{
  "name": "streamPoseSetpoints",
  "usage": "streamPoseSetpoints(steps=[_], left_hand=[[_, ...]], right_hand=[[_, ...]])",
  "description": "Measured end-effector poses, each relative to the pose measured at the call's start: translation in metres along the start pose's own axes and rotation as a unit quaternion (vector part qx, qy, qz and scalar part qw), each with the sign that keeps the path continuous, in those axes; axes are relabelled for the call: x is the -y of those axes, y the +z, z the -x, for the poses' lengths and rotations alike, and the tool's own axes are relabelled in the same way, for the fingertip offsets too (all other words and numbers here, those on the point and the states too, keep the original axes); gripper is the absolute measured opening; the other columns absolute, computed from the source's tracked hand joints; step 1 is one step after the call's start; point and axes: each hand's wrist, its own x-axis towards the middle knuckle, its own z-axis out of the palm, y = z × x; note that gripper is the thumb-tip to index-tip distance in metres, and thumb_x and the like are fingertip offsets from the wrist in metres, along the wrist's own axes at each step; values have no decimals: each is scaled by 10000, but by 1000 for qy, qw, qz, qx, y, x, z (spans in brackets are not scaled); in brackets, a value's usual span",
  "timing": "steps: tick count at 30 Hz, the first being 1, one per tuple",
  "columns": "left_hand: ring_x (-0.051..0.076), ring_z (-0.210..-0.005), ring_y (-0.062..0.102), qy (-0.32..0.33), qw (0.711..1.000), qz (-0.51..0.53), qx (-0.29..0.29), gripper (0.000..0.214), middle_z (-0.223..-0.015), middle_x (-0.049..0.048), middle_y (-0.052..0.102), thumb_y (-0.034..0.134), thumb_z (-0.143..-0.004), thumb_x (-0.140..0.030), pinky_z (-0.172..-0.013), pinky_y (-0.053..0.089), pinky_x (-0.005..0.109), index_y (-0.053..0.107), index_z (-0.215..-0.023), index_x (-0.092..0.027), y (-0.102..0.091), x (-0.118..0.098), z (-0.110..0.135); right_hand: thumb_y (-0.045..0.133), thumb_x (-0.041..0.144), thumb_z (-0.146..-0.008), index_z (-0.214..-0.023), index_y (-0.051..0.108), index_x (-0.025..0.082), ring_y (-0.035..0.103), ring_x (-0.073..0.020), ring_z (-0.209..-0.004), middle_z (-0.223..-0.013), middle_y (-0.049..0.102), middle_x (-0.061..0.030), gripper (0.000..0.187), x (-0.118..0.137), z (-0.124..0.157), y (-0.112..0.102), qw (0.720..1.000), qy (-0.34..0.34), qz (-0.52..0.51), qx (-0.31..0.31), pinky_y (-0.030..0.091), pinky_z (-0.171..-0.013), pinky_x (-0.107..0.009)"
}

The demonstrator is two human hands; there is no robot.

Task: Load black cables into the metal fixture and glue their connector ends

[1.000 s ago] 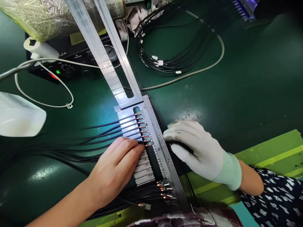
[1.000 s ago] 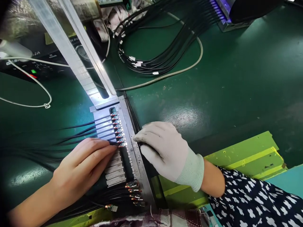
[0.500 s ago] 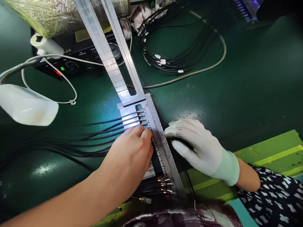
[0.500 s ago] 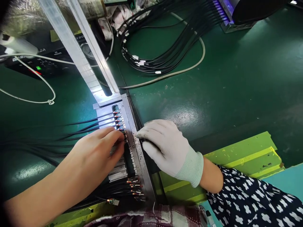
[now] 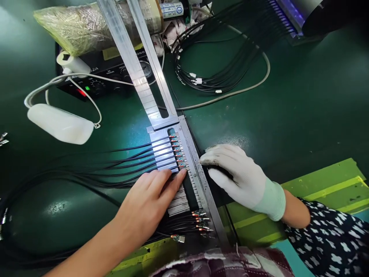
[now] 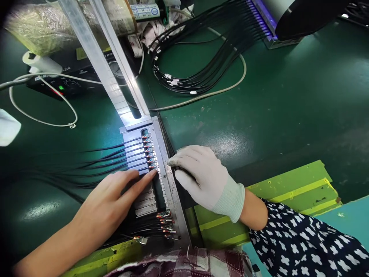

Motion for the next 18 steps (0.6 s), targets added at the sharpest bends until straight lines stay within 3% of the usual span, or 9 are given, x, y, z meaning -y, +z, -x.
streamPoseSetpoints(steps=[4, 7, 10, 13, 18], left_hand=[[199, -826, 572, -54, 998, 0, 11, 357, -979, 92, 626, 423, -956, -80, -711, 487, 320, 537, -1294, -107, -8, -1, 6], [174, -939, 593, -112, 987, 114, 32, 284, -1055, 81, 641, 476, -974, -143, -815, 494, 278, 568, -1243, -148, -23, 1, 31], [162, -1019, 590, -114, 970, 198, 78, 236, -1082, 42, 665, 475, -997, -222, -893, 483, 256, 600, -1198, -232, -34, 1, 59], [156, -943, 597, -109, 964, 220, 100, 188, -998, 20, 678, 478, -998, -236, -826, 494, 252, 625, -1113, -254, -38, 0, 72], [144, -825, 610, -100, 953, 246, 142, 234, -918, 19, 661, 439, -995, -200, -711, 507, 241, 665, -984, -259, -41, 9, 71]], right_hand=[[477, 199, -994, -1155, 630, 211, 626, -233, -1121, -1137, 715, -65, 222, 0, 3, 1, 1000, -13, 15, -4, 468, -1025, -441], [457, 147, -950, -1253, 600, 207, 557, -294, -1216, -1266, 651, -109, 340, 2, 6, 3, 995, -60, 83, 17, 463, -1029, -523], [487, 41, -815, -1315, 582, 220, 476, -367, -1287, -1396, 547, -153, 539, 5, 5, 5, 976, -99, 187, 43, 476, -980, -579], [501, -12, -735, -1300, 594, 254, 474, -365, -1283, -1392, 543, -143, 631, 6, 1, 7, 960, -117, 248, 63, 485, -968, -566], [462, 41, -857, -1334, 554, 251, 527, -322, -1259, -1417, 524, -147, 529, 4, 4, 8, 971, -115, 201, 60, 501, -982, -543]])
